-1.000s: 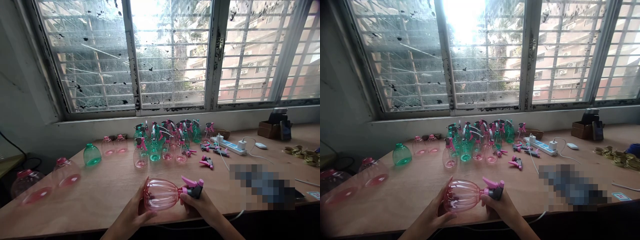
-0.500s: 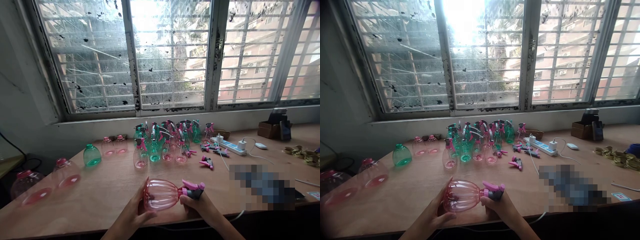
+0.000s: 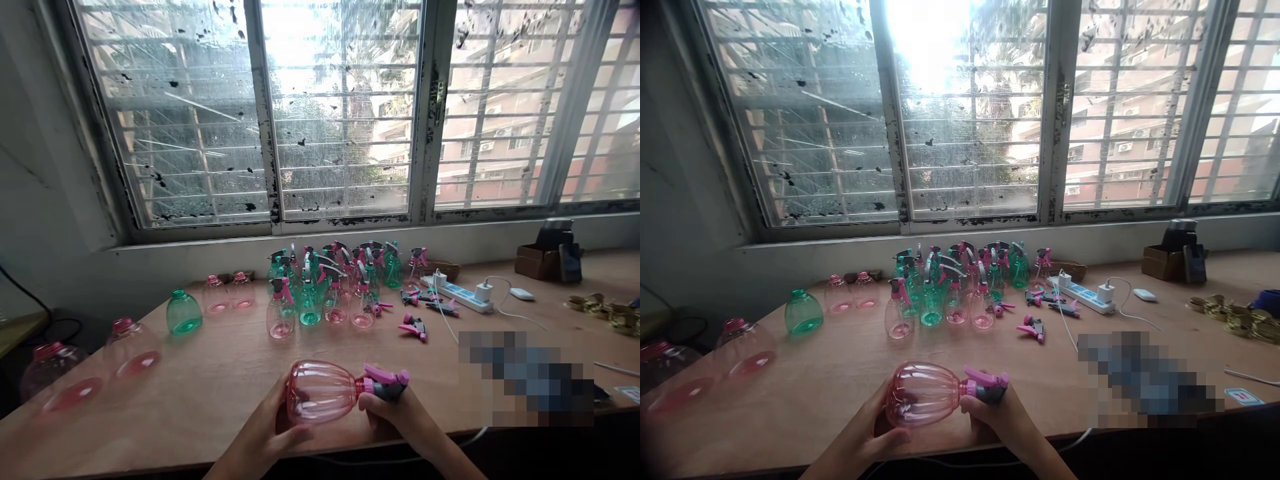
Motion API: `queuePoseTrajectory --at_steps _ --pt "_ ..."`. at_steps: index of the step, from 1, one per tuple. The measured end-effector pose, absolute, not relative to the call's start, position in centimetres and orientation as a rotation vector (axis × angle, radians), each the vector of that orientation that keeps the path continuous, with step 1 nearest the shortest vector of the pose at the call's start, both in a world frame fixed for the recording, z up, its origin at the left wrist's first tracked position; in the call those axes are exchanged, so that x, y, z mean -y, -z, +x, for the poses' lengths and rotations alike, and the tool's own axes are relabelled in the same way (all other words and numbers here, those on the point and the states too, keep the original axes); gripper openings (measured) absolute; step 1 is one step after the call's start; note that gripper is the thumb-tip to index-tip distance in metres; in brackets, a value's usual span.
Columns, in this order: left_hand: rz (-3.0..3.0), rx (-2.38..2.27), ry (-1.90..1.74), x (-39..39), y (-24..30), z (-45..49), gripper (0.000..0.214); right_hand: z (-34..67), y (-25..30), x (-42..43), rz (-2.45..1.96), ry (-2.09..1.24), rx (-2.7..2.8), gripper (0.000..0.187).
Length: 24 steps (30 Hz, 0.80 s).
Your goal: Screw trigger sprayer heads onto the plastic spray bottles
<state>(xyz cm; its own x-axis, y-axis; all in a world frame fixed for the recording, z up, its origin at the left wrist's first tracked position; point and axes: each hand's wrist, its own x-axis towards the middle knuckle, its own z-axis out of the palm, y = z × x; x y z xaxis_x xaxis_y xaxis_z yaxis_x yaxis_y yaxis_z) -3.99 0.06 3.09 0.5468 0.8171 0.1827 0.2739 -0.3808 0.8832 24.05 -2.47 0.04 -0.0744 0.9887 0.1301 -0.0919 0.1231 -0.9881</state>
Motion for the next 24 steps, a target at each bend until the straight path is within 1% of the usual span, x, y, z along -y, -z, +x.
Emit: queuePoseTrajectory --at_steps 7,10,15,17,19,24 --pt "1.926 -0.824 -0.843 -0.4 -2.3 -4.1 0.099 24.0 0.0 2.5 -1.036 -1.193 1.265 0.049" --pt "1.920 -0.795 -0.821 -0.3 -2.6 -4.1 0.102 24.1 -0.1 2.5 -1.045 -1.182 1.311 0.045" --pt "1.951 -0.800 -0.817 0.1 -3.7 -3.8 0.078 24.2 -0.3 2.6 -1.028 -1.179 1.363 0.041" --pt "1.952 -0.814 -0.812 0.2 -3.9 -3.7 0.075 24.2 -0.3 2.6 -1.035 -1.177 1.364 0.042" --pt "1.948 -0.804 -0.806 0.1 -3.9 -3.7 0.079 24.2 -0.2 2.5 -1.042 -1.181 1.365 0.043" --pt "1.937 -0.846 -0.806 -0.4 -2.6 -4.1 0.099 24.3 0.2 2.3 -1.023 -1.191 1.379 0.040"
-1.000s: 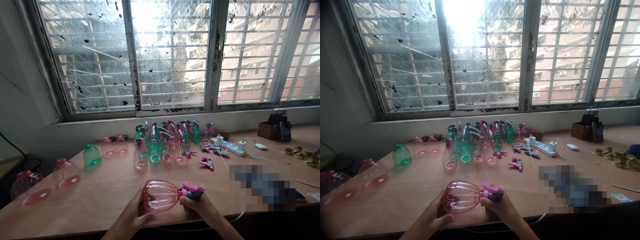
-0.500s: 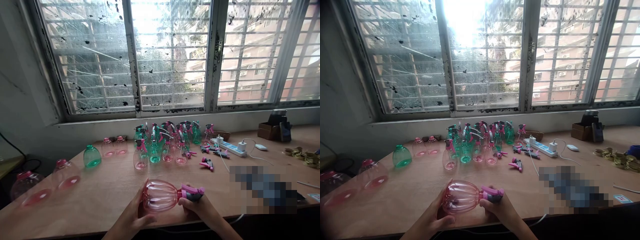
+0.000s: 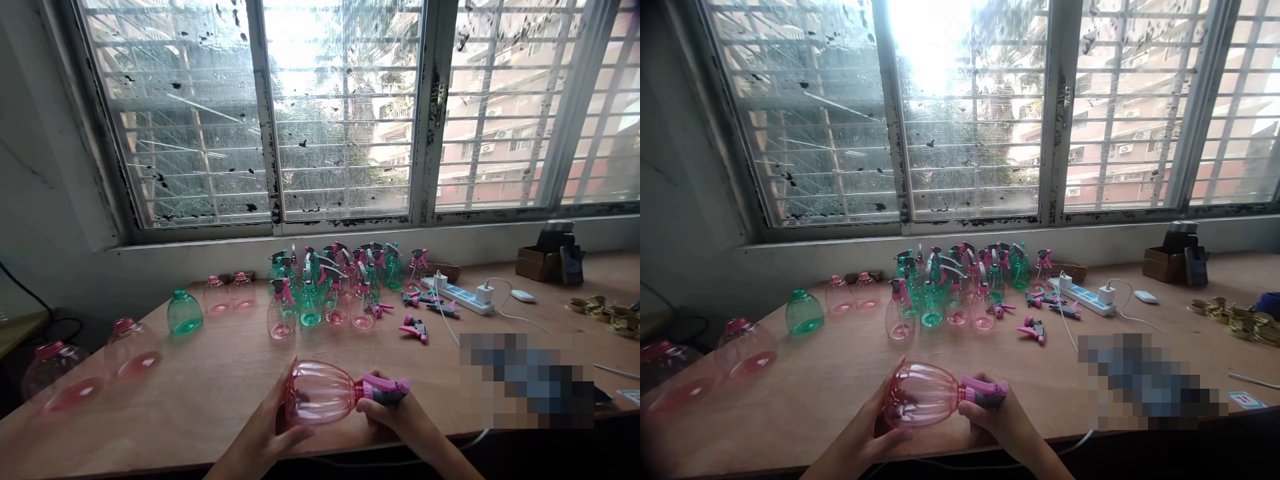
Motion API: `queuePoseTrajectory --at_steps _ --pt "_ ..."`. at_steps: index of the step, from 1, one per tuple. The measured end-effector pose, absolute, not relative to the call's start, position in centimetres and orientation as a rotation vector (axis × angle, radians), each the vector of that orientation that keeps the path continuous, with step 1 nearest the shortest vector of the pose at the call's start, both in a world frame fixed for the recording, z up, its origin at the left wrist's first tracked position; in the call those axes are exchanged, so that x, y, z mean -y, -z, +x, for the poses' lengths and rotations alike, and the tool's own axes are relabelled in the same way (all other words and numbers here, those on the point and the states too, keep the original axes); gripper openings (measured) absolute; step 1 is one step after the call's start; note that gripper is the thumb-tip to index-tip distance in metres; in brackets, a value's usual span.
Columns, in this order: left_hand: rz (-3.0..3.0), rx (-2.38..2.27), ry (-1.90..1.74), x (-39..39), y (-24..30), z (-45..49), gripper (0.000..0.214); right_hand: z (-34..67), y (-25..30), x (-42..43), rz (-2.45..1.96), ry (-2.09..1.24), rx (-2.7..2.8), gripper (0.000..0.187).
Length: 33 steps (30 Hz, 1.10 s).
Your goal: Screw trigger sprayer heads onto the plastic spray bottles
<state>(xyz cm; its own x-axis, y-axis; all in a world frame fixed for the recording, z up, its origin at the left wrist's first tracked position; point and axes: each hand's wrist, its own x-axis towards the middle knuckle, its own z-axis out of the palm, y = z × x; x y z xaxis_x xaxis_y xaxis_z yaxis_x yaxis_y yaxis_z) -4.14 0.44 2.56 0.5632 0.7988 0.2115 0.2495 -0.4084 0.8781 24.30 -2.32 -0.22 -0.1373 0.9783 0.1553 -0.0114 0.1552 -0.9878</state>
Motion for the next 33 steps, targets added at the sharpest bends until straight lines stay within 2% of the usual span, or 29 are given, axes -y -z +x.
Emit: queuePoseTrajectory --at_steps 9,16,23,33 --pt "1.933 -0.830 -0.802 -0.3 -2.5 -4.3 0.106 24.1 0.3 2.3 -1.055 -1.206 1.365 0.036" --pt "1.927 -0.791 -0.817 0.0 -3.2 -4.1 0.086 24.2 0.1 2.5 -1.043 -1.201 1.372 0.042" --pt "1.945 -0.852 -0.807 -0.8 -1.8 -4.4 0.103 24.1 -0.3 2.6 -1.063 -1.159 1.363 0.049" --pt "1.924 -0.805 -0.822 -0.9 -1.5 -4.5 0.106 24.1 -0.4 2.6 -1.060 -1.177 1.376 0.048"
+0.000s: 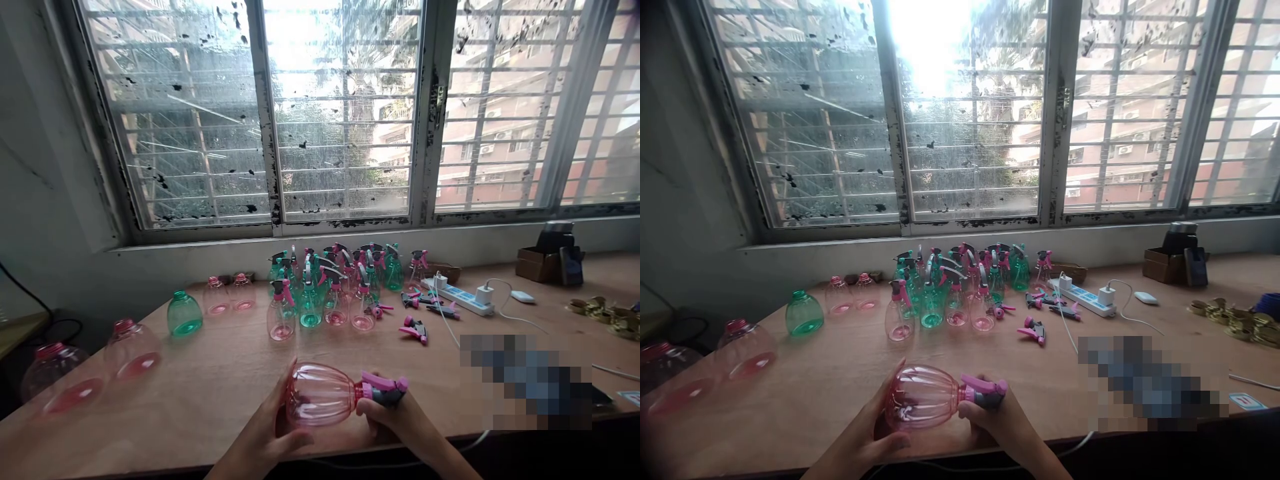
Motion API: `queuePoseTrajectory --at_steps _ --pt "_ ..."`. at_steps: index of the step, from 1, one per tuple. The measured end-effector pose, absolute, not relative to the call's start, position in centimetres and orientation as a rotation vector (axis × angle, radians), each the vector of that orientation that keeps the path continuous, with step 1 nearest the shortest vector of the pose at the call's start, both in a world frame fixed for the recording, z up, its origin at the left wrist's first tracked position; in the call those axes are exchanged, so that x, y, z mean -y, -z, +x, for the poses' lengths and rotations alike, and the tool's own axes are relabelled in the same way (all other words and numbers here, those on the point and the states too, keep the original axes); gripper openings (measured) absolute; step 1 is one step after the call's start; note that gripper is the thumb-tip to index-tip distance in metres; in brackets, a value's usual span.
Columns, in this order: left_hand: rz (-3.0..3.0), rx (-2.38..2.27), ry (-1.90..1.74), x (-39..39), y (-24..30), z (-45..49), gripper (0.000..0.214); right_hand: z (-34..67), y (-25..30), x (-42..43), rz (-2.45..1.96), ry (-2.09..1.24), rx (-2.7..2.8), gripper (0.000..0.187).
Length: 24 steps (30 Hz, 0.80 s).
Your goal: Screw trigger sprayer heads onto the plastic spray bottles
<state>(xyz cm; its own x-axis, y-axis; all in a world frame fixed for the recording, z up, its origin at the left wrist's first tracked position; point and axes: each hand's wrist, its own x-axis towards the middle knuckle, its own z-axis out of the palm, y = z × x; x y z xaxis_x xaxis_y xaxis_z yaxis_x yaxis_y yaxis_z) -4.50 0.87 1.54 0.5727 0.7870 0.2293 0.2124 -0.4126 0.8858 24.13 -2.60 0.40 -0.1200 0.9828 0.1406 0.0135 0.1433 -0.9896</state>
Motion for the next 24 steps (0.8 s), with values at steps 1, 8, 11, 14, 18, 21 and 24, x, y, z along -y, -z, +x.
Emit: queuePoseTrajectory --at_steps 1,8,11,14,18,21,24 --pt "1.917 -0.807 -0.816 -0.87 -1.53 -4.52 0.106 24.13 -0.47 2.65 -1.062 -1.177 1.370 0.048" --pt "1.888 -0.832 -0.813 -0.86 -1.54 -4.37 0.107 24.02 -0.65 2.85 -1.045 -1.199 1.319 0.049" --pt "1.955 -0.845 -0.839 -0.94 -1.58 -4.26 0.103 24.04 -0.52 2.76 -1.039 -1.195 1.334 0.049" --pt "1.980 -0.856 -0.865 -1.00 -1.60 -4.21 0.103 24.10 -0.40 2.64 -1.043 -1.189 1.354 0.048" --pt "1.983 -0.898 -0.824 -0.76 -1.78 -4.31 0.105 24.11 -0.40 2.61 -1.039 -1.187 1.360 0.049" --pt "1.941 -0.899 -0.790 -0.48 -1.92 -4.43 0.112 24.07 -0.43 2.64 -1.030 -1.196 1.350 0.049" --pt "1.897 -0.875 -0.792 -0.42 -1.83 -4.50 0.110 24.05 -0.34 2.62 -1.030 -1.208 1.336 0.048"
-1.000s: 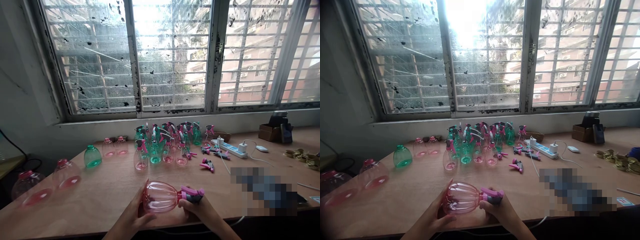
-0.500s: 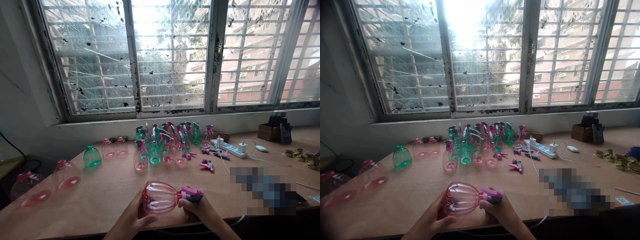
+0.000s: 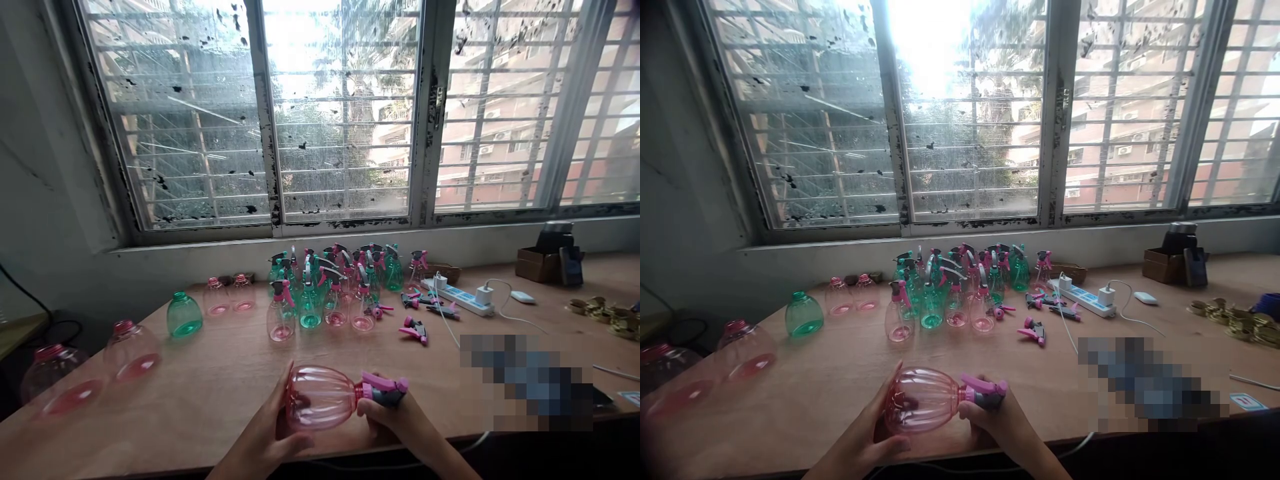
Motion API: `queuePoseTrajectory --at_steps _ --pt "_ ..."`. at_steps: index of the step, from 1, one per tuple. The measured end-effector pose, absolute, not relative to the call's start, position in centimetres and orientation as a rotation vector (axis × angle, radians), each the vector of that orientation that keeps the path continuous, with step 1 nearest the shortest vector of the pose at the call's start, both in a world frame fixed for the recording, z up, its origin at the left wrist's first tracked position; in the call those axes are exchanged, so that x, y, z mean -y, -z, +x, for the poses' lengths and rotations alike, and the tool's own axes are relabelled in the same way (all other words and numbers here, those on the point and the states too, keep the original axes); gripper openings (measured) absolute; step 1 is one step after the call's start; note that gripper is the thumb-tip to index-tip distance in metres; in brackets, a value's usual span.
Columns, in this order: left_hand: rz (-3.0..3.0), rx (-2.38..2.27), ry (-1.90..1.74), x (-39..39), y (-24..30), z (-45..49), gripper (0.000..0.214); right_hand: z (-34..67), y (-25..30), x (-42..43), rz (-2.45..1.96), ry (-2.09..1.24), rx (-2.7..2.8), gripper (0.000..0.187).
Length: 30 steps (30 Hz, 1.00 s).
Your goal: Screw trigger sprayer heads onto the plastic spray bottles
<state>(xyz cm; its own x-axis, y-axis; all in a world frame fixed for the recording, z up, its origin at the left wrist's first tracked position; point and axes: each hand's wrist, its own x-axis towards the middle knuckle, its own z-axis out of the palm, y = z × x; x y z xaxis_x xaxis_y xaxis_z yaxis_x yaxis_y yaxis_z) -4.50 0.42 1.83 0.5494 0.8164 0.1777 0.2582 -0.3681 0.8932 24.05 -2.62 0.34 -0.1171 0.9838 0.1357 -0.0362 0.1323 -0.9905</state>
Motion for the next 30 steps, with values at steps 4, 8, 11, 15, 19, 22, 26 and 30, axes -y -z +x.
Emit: queuePoseTrajectory --at_steps 4,8,11,15,19,22,26,30 --pt "1.927 -0.841 -0.790 -0.7 -1.5 -4.5 0.102 24.1 -0.2 2.5 -1.035 -1.206 1.324 0.048" --pt "2.011 -0.874 -0.861 -1.1 -1.1 -4.6 0.097 24.1 -0.3 2.5 -1.063 -1.215 1.338 0.048" --pt "2.023 -0.898 -0.841 -1.1 -1.1 -4.5 0.099 24.1 -0.5 2.6 -1.073 -1.227 1.355 0.048" --pt "2.009 -0.911 -0.807 -0.5 -1.9 -4.4 0.102 24.2 -0.6 2.6 -1.068 -1.216 1.382 0.047" --pt "1.931 -0.838 -0.804 -0.1 -2.8 -4.1 0.099 24.1 -0.6 2.7 -1.062 -1.207 1.379 0.046" --pt "1.908 -0.775 -0.809 -0.2 -2.9 -4.0 0.094 24.0 -0.6 2.7 -1.057 -1.213 1.361 0.047" --pt "1.883 -0.784 -0.812 -0.7 -2.2 -4.1 0.102 24.0 -0.5 2.7 -1.053 -1.201 1.355 0.050" --pt "1.924 -0.844 -0.848 -0.9 -1.5 -4.4 0.105 24.0 -0.3 2.6 -1.051 -1.188 1.359 0.051"
